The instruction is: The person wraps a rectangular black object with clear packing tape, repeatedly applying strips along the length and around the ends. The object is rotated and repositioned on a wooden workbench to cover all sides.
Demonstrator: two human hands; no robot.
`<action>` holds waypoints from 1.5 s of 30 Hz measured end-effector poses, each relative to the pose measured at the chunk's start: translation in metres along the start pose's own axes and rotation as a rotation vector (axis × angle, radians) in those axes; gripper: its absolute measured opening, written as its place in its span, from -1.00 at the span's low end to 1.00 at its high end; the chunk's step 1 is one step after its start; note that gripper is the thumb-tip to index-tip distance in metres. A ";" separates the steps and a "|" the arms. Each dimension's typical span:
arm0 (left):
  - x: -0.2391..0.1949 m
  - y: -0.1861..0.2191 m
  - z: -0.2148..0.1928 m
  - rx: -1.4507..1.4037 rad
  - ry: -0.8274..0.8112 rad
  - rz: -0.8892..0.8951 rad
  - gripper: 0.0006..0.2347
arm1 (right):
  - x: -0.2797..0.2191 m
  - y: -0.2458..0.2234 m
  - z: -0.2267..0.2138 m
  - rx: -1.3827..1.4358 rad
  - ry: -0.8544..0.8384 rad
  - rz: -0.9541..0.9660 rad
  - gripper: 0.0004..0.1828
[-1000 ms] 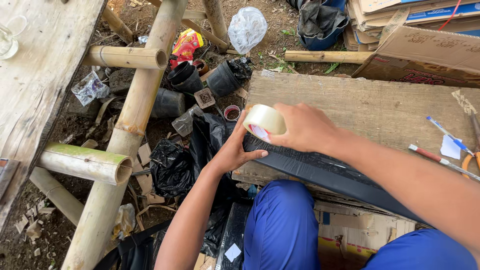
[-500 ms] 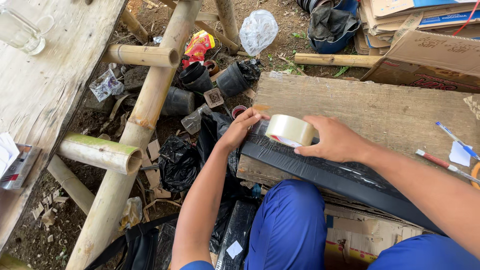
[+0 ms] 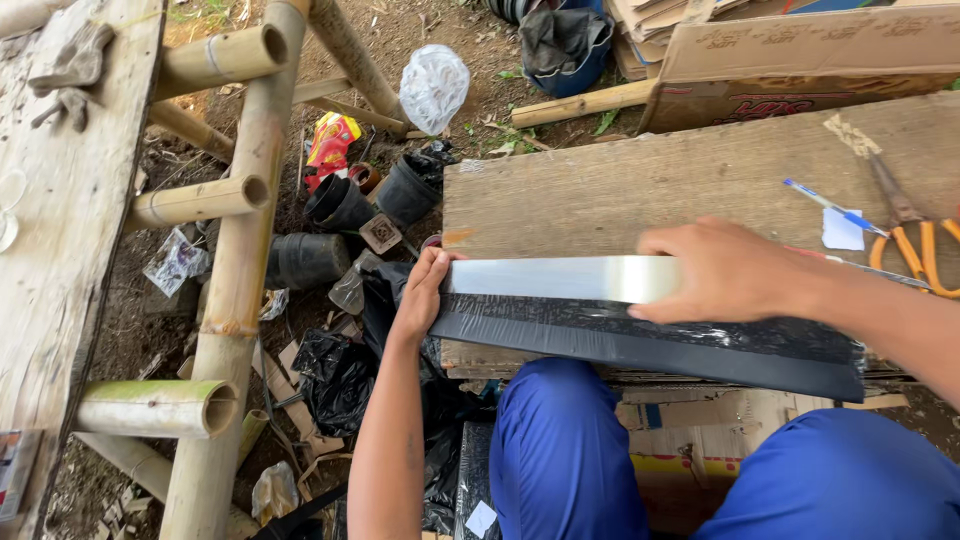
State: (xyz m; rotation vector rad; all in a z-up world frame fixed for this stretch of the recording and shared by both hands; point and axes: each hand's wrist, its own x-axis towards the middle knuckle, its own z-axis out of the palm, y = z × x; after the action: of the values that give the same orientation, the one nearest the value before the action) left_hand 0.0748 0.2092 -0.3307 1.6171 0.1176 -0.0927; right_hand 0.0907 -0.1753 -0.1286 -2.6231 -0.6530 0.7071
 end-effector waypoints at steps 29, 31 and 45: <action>-0.005 0.020 -0.005 0.154 0.028 -0.063 -0.77 | -0.081 0.461 0.208 0.600 0.446 0.254 -0.60; -0.004 0.022 -0.002 0.110 0.027 -0.092 -0.78 | -0.079 0.462 0.218 0.711 0.464 0.262 -0.58; -0.017 0.047 0.039 0.863 0.544 0.195 -0.62 | -0.072 0.453 0.243 1.419 0.532 0.113 -0.53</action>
State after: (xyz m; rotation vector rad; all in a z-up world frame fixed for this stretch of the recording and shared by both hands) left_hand 0.0644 0.1681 -0.2843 2.4728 0.3733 0.5182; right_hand 0.0575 -0.5405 -0.4967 -1.3720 0.1794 0.2489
